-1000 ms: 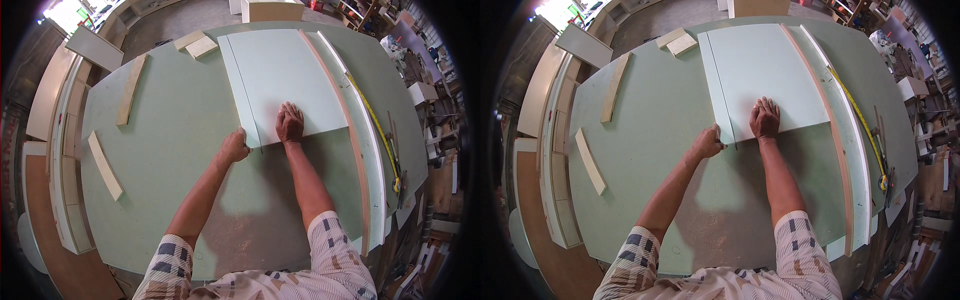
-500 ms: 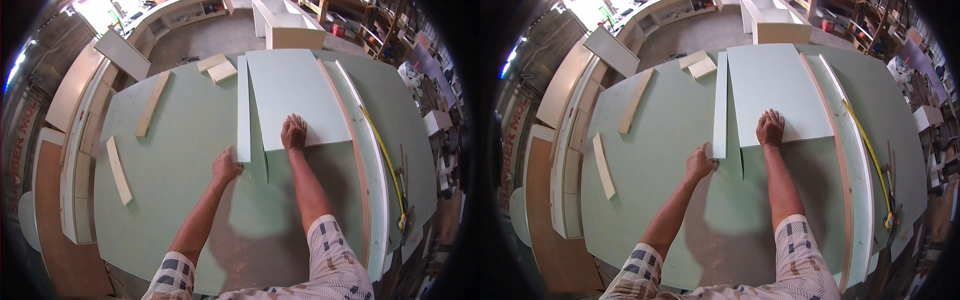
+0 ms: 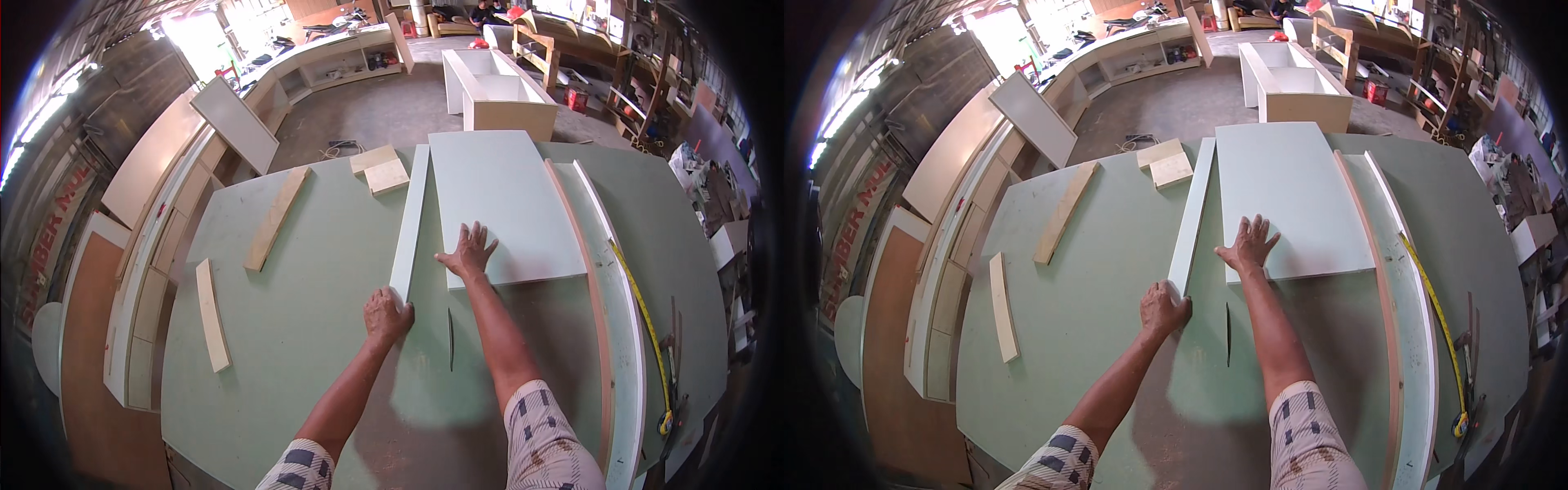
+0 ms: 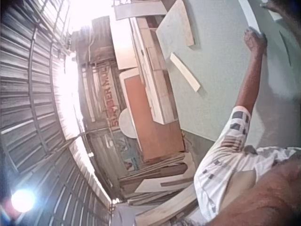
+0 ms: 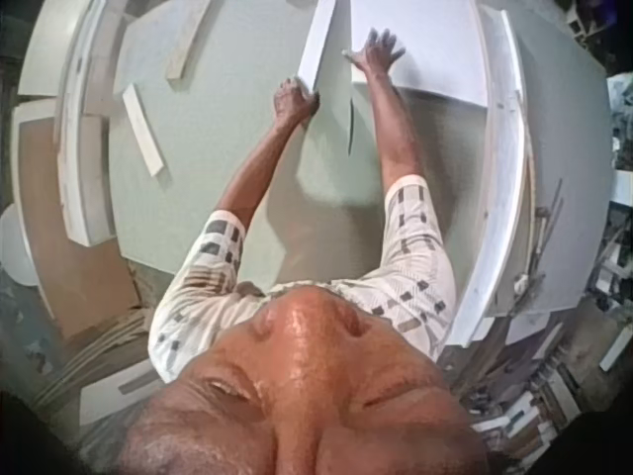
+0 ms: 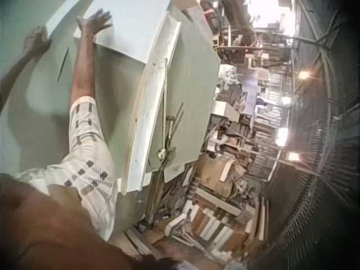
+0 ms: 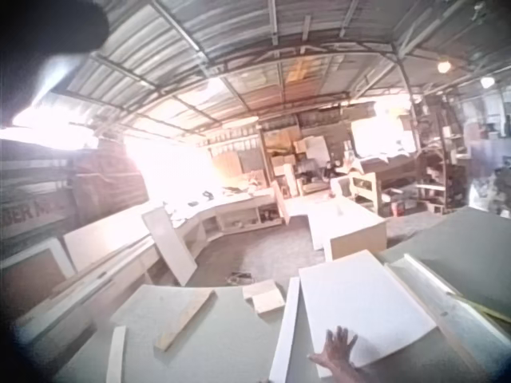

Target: The person positions and marks a wooden guide on a table saw using a tape measure, pen, and hammer, then retrieves a wooden board from storage and aligns it against the guide.

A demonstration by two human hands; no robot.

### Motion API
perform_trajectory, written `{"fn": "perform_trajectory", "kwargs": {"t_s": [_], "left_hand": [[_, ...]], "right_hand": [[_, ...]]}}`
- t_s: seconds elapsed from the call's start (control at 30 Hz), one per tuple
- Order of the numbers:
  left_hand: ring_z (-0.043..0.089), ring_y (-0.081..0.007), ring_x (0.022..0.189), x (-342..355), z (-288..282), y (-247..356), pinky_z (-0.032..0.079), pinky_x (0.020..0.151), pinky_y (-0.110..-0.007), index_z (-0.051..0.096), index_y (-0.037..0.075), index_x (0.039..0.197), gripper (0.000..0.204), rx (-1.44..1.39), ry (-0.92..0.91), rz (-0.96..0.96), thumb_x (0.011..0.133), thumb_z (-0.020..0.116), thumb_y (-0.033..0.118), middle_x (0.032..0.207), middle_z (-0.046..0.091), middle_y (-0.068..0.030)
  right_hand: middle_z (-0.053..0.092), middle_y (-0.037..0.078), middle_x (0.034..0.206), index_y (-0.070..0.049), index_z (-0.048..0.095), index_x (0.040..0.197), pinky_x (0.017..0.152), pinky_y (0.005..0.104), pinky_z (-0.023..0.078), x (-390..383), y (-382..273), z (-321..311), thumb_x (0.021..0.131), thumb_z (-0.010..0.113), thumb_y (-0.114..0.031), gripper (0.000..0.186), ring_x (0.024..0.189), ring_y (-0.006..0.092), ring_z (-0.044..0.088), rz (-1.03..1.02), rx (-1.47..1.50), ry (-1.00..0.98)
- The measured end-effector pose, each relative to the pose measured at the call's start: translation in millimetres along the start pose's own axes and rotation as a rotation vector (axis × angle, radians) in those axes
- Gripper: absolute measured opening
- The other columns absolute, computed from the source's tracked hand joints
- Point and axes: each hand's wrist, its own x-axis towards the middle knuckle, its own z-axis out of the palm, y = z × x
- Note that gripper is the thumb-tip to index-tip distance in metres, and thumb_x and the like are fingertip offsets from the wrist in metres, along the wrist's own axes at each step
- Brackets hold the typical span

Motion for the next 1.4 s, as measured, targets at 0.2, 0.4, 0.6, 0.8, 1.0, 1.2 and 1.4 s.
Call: {"fn": "perform_trajectory", "kwargs": {"t_s": [0.2,0.4,0.6,0.8,1.0,1.2,1.4], "left_hand": [[0.059,-0.0348,0.091,4.3,-28.4,-106.0,0.049,0.082,-0.044,0.059,-0.001,0.090,0.030,0.155,0.125,-0.058,0.071,0.067,0.021,0.093,0.058,-0.0195],[0.059,-0.0344,0.099,-67.2,-115.9,-244.1,0.050,0.087,-0.042,0.061,0.002,0.100,0.041,0.294,-0.037,-0.224,0.068,0.073,0.025,0.098,0.058,-0.0174],[0.061,-0.0356,0.095,-178.4,-162.2,-317.5,0.051,0.083,-0.046,0.062,0.002,0.105,0.050,0.283,-0.044,-0.425,0.069,0.077,0.034,0.098,0.061,-0.0178],[0.056,-0.0404,0.102,-320.1,-208.2,-348.6,0.047,0.088,-0.047,0.059,-0.003,0.112,0.055,0.162,0.230,-0.546,0.072,0.078,0.029,0.111,0.054,-0.0225],[0.058,-0.0383,0.100,-403.1,-208.1,-302.8,0.047,0.087,-0.044,0.062,-0.007,0.107,0.045,-0.050,0.242,-0.658,0.077,0.074,0.025,0.111,0.054,-0.0218],[0.061,-0.0190,0.076,-484.1,-180.3,-240.7,0.050,0.070,-0.033,0.064,-0.007,0.098,0.027,-0.597,0.214,-0.548,0.086,0.067,0.017,0.084,0.065,-0.0117],[0.063,-0.0154,0.077,-500.7,-179.7,-49.9,0.051,0.067,-0.031,0.067,-0.005,0.098,0.032,-0.983,-0.445,-0.194,0.089,0.067,0.026,0.085,0.066,-0.0100]], "right_hand": [[0.012,0.014,0.158,-0.014,0.029,0.147,0.109,0.0644,0.026,7.9,-17.3,-11.3,0.069,0.073,-0.031,0.091,0.142,0.0357,0.024,-0.037,-0.047,-0.071],[0.013,0.013,0.157,-0.014,0.036,0.142,0.097,0.0647,0.040,6.1,-33.6,-19.1,0.070,0.073,-0.019,0.081,0.137,0.0387,0.031,-0.087,-0.138,0.006],[0.059,0.022,0.117,0.004,0.044,0.131,0.070,0.0367,0.058,7.7,-36.7,-102.2,0.074,0.064,-0.013,0.063,0.078,0.0340,0.068,-0.298,-0.194,0.230],[0.070,0.020,0.093,0.002,0.066,0.106,0.075,0.0413,0.057,-37.2,2.4,-265.8,0.072,0.063,-0.009,0.036,0.090,0.0340,0.069,-0.161,-0.264,0.203],[0.070,0.021,0.099,0.000,0.071,0.096,0.084,0.0414,0.054,-114.3,98.1,-352.7,0.076,0.058,-0.012,0.027,0.095,0.0329,0.069,-0.032,-0.317,0.209],[0.067,0.029,0.096,0.008,0.068,0.093,0.080,0.0416,0.052,-295.5,143.9,-395.4,0.066,0.071,-0.024,0.043,0.090,0.0368,0.068,-0.051,-0.023,0.096],[0.056,0.006,0.068,0.003,0.060,0.077,0.059,0.0343,0.044,-541.2,242.8,-399.1,0.073,0.077,-0.028,0.036,0.065,0.0160,0.054,0.067,0.481,0.098]]}}
